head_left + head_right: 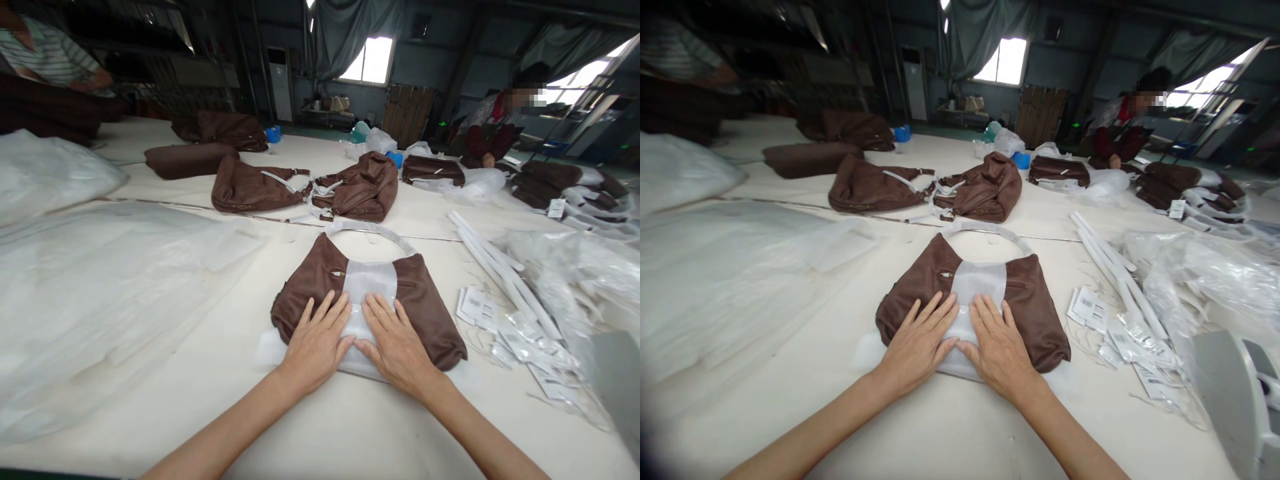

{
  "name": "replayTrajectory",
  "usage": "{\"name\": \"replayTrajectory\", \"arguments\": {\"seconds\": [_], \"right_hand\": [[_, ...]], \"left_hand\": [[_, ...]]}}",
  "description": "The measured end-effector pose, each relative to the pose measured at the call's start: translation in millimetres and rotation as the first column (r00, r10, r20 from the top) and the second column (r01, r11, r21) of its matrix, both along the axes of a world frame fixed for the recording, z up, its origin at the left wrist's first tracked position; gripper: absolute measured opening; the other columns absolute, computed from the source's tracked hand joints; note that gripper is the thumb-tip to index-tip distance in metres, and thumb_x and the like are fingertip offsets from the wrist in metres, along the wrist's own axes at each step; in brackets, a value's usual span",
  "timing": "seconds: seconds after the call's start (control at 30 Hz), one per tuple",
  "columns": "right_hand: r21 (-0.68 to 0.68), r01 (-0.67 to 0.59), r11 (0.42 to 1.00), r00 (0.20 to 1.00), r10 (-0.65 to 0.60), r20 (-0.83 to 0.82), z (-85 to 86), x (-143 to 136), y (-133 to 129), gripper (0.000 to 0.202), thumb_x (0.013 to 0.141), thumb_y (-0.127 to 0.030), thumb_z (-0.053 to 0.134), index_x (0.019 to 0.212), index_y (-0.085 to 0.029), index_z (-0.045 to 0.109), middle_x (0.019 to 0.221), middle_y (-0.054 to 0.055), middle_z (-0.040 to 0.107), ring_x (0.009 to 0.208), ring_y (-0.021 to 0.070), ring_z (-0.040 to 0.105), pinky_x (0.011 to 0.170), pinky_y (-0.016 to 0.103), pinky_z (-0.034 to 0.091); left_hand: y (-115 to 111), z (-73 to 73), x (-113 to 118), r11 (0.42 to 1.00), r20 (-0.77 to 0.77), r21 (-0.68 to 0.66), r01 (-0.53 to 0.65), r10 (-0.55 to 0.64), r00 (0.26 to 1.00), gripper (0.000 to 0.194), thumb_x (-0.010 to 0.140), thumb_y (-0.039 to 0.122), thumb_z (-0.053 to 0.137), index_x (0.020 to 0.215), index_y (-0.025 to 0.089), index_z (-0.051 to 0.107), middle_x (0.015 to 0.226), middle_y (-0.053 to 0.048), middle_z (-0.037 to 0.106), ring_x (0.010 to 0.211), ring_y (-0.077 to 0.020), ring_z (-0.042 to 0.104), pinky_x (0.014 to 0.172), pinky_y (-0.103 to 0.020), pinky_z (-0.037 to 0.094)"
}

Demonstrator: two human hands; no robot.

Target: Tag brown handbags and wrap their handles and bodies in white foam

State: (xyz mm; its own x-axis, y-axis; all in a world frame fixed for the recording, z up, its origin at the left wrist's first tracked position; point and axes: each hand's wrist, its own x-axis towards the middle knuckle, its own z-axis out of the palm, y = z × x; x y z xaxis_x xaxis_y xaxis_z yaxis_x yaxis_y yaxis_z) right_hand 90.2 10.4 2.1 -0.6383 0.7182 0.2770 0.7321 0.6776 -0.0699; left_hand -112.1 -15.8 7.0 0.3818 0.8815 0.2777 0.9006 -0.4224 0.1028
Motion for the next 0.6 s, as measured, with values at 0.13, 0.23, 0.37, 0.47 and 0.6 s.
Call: {"name": "replayTrajectory", "arguments": {"seconds": [0.13, 0.23, 0.37, 0.47, 0.6], "right_hand": [[-0.007, 0.021, 1.0, 0.999, -0.021, 0.033, -0.9, -1, 1, 0.061, 0.097, -0.041, 0.042, 0.146, -0.005, 0.037, 0.156, 0.018, 0.03, 0.146, 0.0319, 0.025, 0.115, 0.058, 0.026], [-0.028, 0.022, 0.999, 0.998, -0.02, 0.065, 3.5, -1, 2, 0.061, 0.096, -0.038, 0.043, 0.147, -0.004, 0.036, 0.156, 0.018, 0.029, 0.145, 0.0328, 0.026, 0.115, 0.059, 0.026], [0.001, 0.011, 1.0, 0.999, -0.012, 0.036, 13.4, 3, -2, 0.062, 0.098, -0.042, 0.041, 0.146, -0.005, 0.037, 0.155, 0.019, 0.03, 0.146, 0.0323, 0.025, 0.116, 0.057, 0.025], [0.057, 0.063, 0.996, 0.998, -0.063, -0.007, 12.6, 7, -6, 0.064, 0.098, -0.045, 0.039, 0.148, -0.006, 0.035, 0.156, 0.02, 0.028, 0.147, 0.0331, 0.021, 0.116, 0.06, 0.021], [-0.03, 0.081, 0.996, 0.997, -0.081, 0.014, 6.8, 9, -6, 0.064, 0.098, -0.049, 0.039, 0.145, -0.006, 0.04, 0.153, 0.022, 0.033, 0.144, 0.0345, 0.029, 0.114, 0.062, 0.023]], "left_hand": [[0, 4.7, 5, 0.999, 0.002, 0.027, 0.029, -0.029, 1.0, 0.056, 0.1, 0.043, 0.037, 0.15, 0.019, 0.032, 0.154, -0.009, 0.037, 0.146, -0.0294, 0.026, 0.118, -0.056, 0.021], [0, 5.0, 7, 0.995, 0.004, -0.028, 0.094, -0.094, 0.996, 0.059, 0.099, 0.052, 0.035, 0.15, 0.023, 0.031, 0.152, -0.007, 0.042, 0.145, -0.0282, 0.028, 0.118, -0.056, 0.02], [-2, 9.7, 4, 0.987, 0.027, -0.137, 0.088, -0.085, 0.996, 0.059, 0.1, 0.054, 0.029, 0.151, 0.024, 0.029, 0.152, -0.007, 0.041, 0.146, -0.027, 0.026, 0.118, -0.054, 0.023], [-3, 6.8, 2, 0.994, 0.015, -0.075, 0.073, -0.072, 0.997, 0.059, 0.101, 0.05, 0.029, 0.153, 0.024, 0.022, 0.155, -0.008, 0.034, 0.147, -0.0279, 0.021, 0.119, -0.056, 0.018], [-1, 0.9, 3, 0.991, -0.009, -0.124, 0.042, -0.044, 0.999, 0.059, 0.099, 0.054, 0.032, 0.151, 0.025, 0.03, 0.155, -0.008, 0.033, 0.146, -0.0298, 0.025, 0.118, -0.057, 0.017]]}}
